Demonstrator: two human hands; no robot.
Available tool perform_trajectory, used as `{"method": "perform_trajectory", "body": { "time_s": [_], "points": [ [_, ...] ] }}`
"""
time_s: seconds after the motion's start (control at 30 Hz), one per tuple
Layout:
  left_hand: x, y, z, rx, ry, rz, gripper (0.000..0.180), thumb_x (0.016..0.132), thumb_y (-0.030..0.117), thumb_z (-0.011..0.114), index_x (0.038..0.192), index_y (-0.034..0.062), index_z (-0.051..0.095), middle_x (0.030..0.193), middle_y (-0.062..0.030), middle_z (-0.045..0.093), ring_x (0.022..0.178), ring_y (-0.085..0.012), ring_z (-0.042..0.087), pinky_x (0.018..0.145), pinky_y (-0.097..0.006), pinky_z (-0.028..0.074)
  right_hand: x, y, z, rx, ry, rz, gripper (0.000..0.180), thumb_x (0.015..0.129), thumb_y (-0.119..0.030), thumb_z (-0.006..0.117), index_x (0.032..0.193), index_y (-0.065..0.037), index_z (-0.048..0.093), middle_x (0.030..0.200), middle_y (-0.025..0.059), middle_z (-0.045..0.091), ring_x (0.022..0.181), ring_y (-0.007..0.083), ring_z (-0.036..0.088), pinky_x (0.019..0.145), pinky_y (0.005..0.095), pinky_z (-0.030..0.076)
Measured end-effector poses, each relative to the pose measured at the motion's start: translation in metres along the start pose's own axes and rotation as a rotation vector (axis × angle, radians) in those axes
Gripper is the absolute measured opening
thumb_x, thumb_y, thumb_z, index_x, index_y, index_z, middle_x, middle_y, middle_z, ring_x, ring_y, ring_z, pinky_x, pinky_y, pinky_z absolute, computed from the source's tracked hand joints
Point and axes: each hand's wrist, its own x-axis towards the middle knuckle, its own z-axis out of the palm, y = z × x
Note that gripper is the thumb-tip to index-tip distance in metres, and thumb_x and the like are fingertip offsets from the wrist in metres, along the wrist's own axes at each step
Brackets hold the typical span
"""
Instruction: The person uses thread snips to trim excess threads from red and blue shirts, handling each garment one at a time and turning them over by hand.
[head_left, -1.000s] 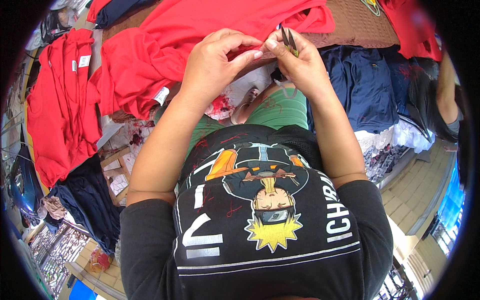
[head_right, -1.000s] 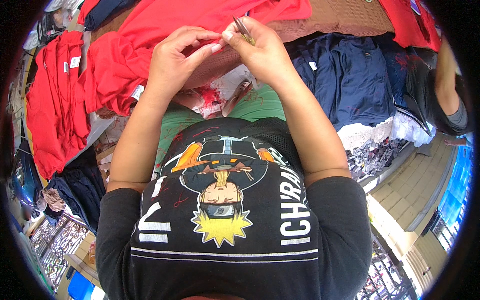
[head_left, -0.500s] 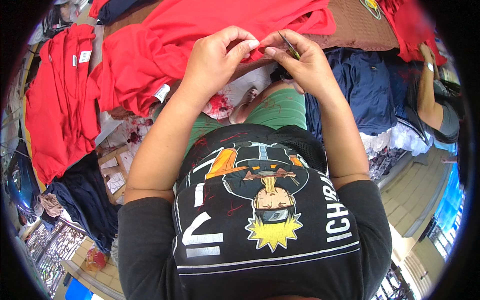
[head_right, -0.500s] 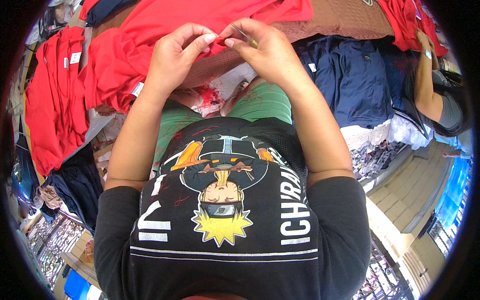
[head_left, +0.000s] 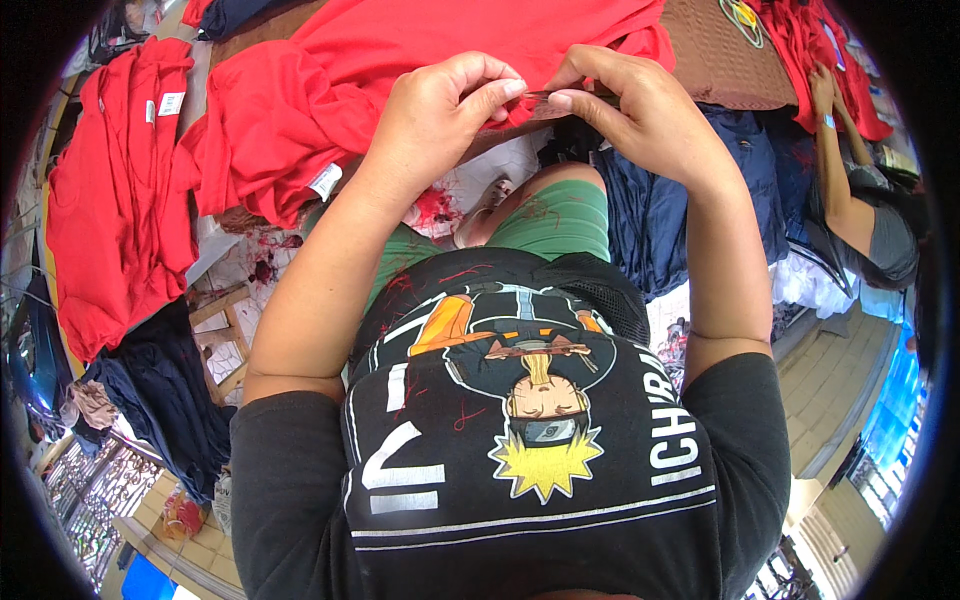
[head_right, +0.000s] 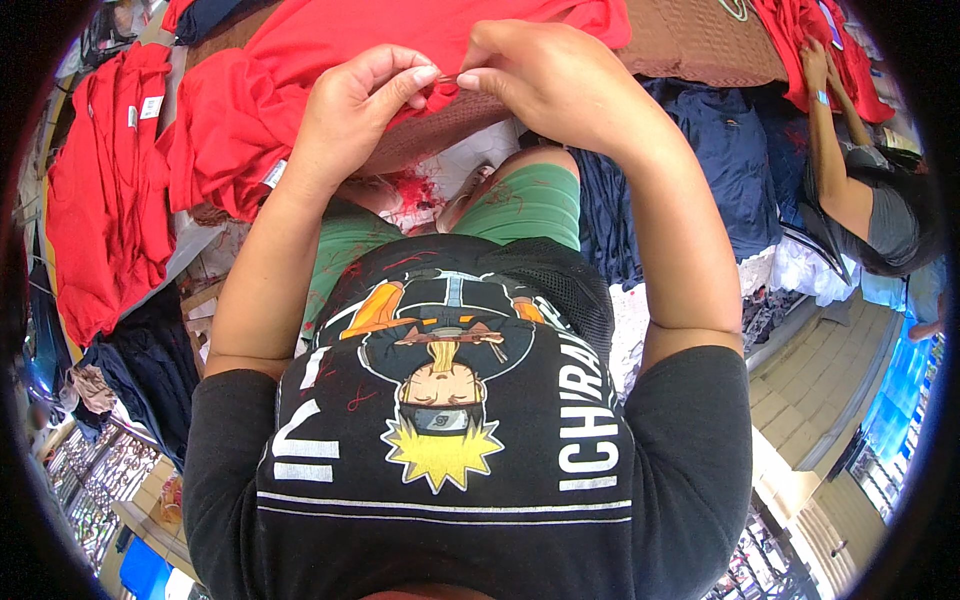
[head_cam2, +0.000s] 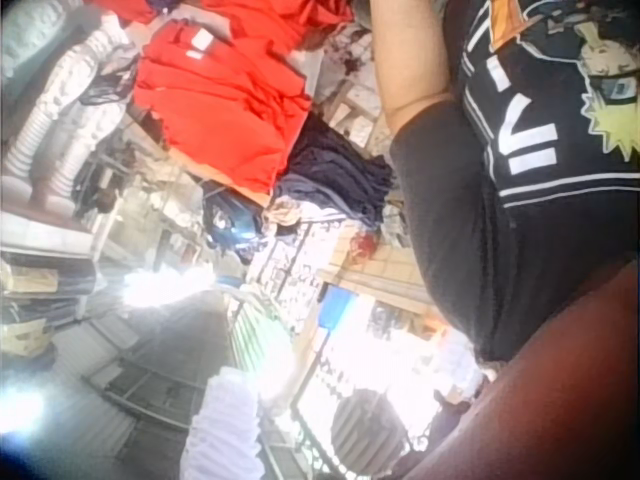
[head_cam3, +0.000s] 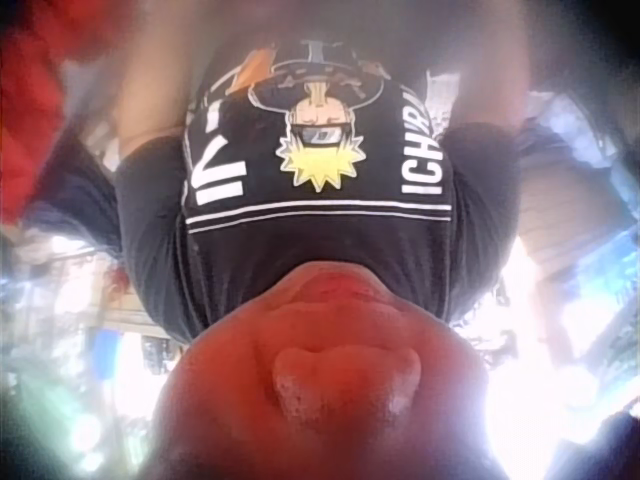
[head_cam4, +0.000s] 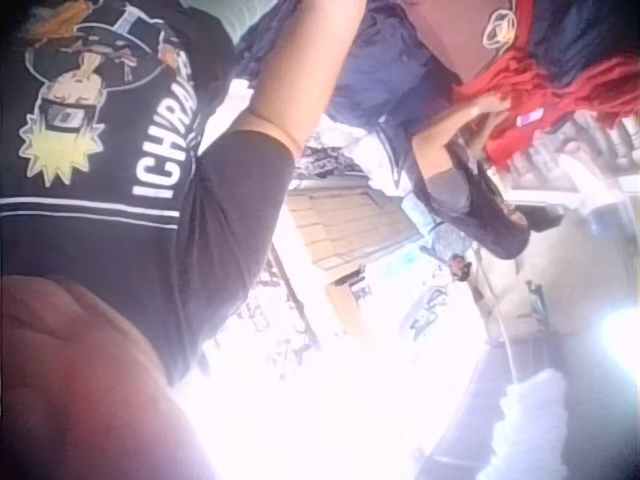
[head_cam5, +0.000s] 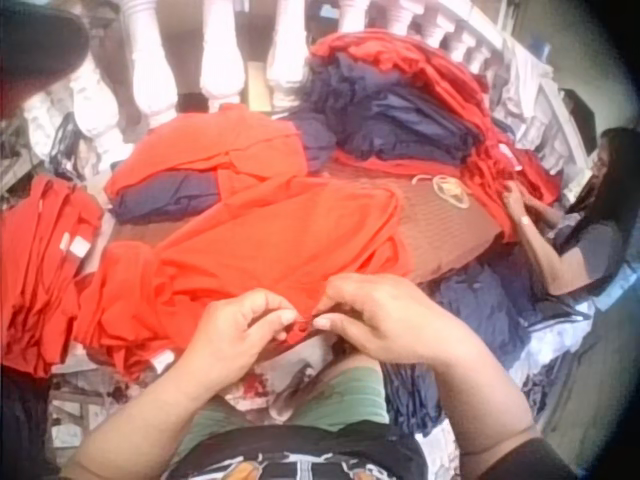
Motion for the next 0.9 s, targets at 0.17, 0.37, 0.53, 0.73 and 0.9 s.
{"method": "perform_trajectory", "body": {
  "time_s": [0.17, 0.37, 0.53, 0.73, 0.9],
  "points": [
    [-0.001, 0.005, 0.000, 0.024, -0.003, -0.012, 0.016, 0.091, 0.013, 0.061, 0.098, -0.0018, 0.064, 0.086, -0.0033, 0.066, 0.077, -0.0083, 0.060, 0.074, -0.023, 0.048, 0.005, -0.005, -0.001, -0.092, -0.037, -0.053, 0.019, 0.085, -0.021, 0.062, 0.089, -0.003, 0.060, 0.078, 0.0160, 0.063, 0.075, 0.0346, 0.062, 0.065, 0.0419, 0.047],
    [-0.007, 0.035, -0.043, -0.033, -0.247, 0.499, 0.038, 0.096, 0.028, 0.053, 0.071, 0.0014, 0.064, 0.099, -0.0142, 0.063, 0.091, -0.0176, 0.057, 0.080, -0.029, 0.043, 0.004, -0.017, -0.040, -0.177, -0.094, -0.002, 0.024, 0.082, -0.016, 0.068, 0.098, -0.001, 0.059, 0.082, 0.0125, 0.062, 0.070, 0.0244, 0.058, 0.065, 0.0336, 0.046],
    [-0.020, 0.039, -0.066, -0.249, -0.222, 0.401, 0.043, 0.096, 0.035, 0.053, 0.068, 0.0025, 0.062, 0.086, -0.0130, 0.063, 0.083, -0.0183, 0.059, 0.071, -0.026, 0.042, -0.020, 0.013, -0.037, 0.097, -0.238, 0.319, 0.032, 0.080, -0.015, 0.072, 0.105, 0.001, 0.061, 0.088, 0.0031, 0.063, 0.081, 0.0095, 0.057, 0.072, 0.0261, 0.047],
    [-0.019, 0.007, -0.016, 0.434, 0.005, 0.356, 0.024, 0.076, 0.014, 0.075, 0.097, 0.0057, 0.067, 0.101, -0.0049, 0.066, 0.089, -0.0161, 0.061, 0.080, -0.029, 0.049, -0.026, 0.034, 0.058, 0.607, 0.021, 0.324, 0.031, 0.084, -0.006, 0.069, 0.113, 0.002, 0.062, 0.099, 0.0015, 0.065, 0.091, 0.0060, 0.058, 0.083, 0.0228, 0.047],
    [-0.019, -0.011, 0.004, 0.674, 0.137, 0.359, 0.027, 0.072, 0.016, 0.076, 0.096, 0.0075, 0.067, 0.100, -0.0072, 0.065, 0.091, -0.0245, 0.062, 0.077, -0.034, 0.051, -0.017, 0.023, 0.070, 0.539, 0.162, 0.350, 0.022, 0.083, -0.016, 0.072, 0.100, -0.003, 0.067, 0.073, -0.0062, 0.060, 0.064, 0.0008, 0.051, 0.057, 0.0191, 0.042]
  ]
}}
